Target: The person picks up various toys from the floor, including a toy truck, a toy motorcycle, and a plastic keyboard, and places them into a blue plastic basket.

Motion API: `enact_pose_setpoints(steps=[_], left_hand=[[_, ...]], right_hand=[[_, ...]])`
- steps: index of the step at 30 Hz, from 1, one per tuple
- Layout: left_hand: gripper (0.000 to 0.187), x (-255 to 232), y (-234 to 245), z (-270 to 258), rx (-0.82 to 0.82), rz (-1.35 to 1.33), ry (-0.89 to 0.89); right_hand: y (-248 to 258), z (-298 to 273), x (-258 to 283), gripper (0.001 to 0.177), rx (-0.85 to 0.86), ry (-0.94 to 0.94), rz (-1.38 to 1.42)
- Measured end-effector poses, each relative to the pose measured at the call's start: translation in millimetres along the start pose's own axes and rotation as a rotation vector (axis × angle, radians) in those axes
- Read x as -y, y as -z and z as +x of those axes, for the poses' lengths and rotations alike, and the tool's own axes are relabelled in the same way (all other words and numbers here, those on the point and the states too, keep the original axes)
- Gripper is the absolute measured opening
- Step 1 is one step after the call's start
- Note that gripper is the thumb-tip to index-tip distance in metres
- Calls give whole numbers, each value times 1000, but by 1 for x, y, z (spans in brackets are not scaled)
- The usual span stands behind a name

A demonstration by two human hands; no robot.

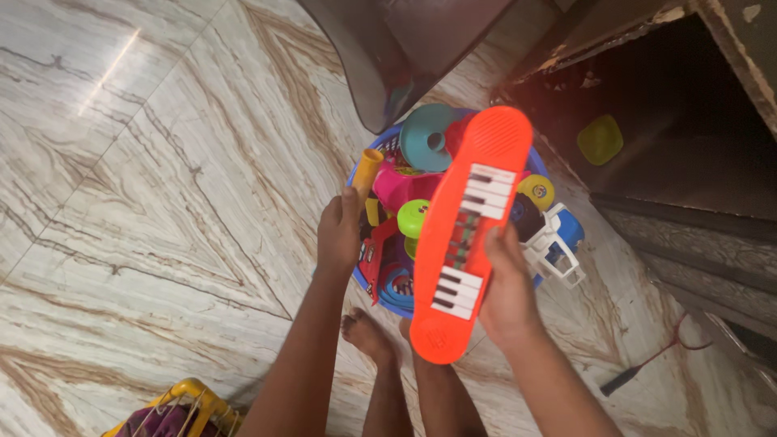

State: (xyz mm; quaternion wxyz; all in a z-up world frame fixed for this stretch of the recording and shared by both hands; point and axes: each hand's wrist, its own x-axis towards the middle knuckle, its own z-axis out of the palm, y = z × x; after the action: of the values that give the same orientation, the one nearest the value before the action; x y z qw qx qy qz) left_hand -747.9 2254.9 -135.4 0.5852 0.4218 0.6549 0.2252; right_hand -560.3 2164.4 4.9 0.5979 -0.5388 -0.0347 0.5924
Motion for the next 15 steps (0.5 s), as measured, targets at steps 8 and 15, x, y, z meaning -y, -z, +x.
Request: enact_pose_setpoints(steps=[8, 15], left_hand=[[62, 75, -26, 39, -17, 64, 75], [50, 88, -47, 47, -44, -32, -106]], right_hand=[[7, 1, 27, 48, -40, 0, -30], [22, -8, 30, 50, -99, -21, -40]])
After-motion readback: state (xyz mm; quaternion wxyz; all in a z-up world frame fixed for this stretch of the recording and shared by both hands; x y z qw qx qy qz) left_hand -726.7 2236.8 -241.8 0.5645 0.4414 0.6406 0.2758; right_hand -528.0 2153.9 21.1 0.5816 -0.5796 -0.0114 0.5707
